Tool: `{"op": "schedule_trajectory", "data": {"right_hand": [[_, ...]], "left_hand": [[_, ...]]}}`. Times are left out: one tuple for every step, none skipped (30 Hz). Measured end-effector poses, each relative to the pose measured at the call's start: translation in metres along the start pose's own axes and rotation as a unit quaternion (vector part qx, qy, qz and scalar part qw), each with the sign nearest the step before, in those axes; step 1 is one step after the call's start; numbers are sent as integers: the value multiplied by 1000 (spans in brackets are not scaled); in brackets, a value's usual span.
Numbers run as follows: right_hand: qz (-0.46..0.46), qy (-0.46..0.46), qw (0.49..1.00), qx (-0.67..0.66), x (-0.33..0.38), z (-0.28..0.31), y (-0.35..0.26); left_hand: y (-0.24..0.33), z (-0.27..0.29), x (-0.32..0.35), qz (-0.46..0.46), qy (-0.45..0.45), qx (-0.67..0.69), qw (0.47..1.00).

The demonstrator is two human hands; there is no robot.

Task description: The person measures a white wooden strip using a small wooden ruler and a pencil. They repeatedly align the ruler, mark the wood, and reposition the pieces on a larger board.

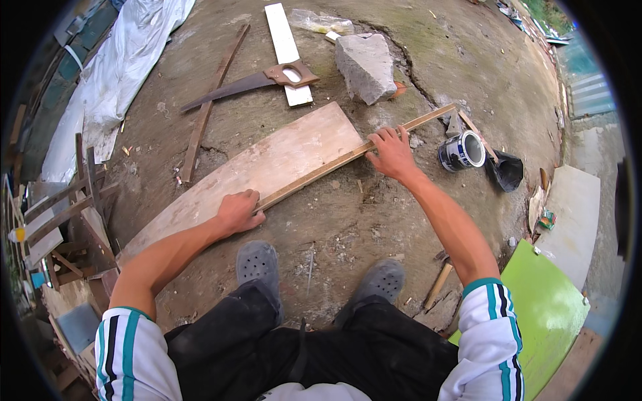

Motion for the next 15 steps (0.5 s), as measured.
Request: {"op": "schedule_trajectory", "data": {"right_hand": [[-3, -5, 1000, -2, 1, 0, 1], [-5, -9, 1000, -4, 0, 1, 1], [-7, -13, 1000, -7, -1, 2, 0], [-9, -16, 1000, -10, -2, 2, 0], [-13, -20, 1000, -11, -2, 4, 1], [-9, -22, 1000, -9, -3, 5, 1], [-6, -23, 1000, -7, -5, 7, 2], [-3, -25, 1000, -4, -6, 9, 3], [-7, -26, 1000, -4, -7, 11, 5], [-11, -27, 1000, -4, -8, 13, 6], [-15, -29, 999, -3, -8, 14, 10], [-18, -26, 999, 3, -8, 15, 13], [-21, -24, 999, 10, -8, 17, 16], [-23, -21, 999, 16, -9, 17, 19], [-25, -23, 999, 19, -8, 18, 23]], "left_hand": [[0, 0, 0, -1, 2, 1, 1000], [-1, -1, -1, -2, 4, 2, 1000], [-1, -2, -1, -4, 6, 3, 1000], [-3, -2, 1, -2, 7, 2, 1000], [-3, -2, 1, -2, 8, 3, 1000], [-2, -1, 1, -1, 10, 4, 1000], [-2, -1, 1, -2, 12, 6, 1000], [-2, 0, 0, -3, 15, 9, 1000], [0, 1, -1, -4, 18, 12, 1000], [1, 2, -2, -1, 18, 11, 1000], [4, 4, -4, 1, 17, 11, 1000], [8, 5, -7, 3, 17, 10, 1000], [11, 8, -10, 0, 22, 15, 1000], [13, 9, -13, -2, 28, 19, 999], [16, 11, -15, -4, 33, 23, 999]]}}
Point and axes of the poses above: each hand's wrist, its own x-axis away from the middle knuckle, its own z-axis out of the back of the hand, y = z × x, the point moved 3 cm from there along -x, towards the middle knuckle, and after that the axes turned 2 degrees about z, right-handed, at the moved point
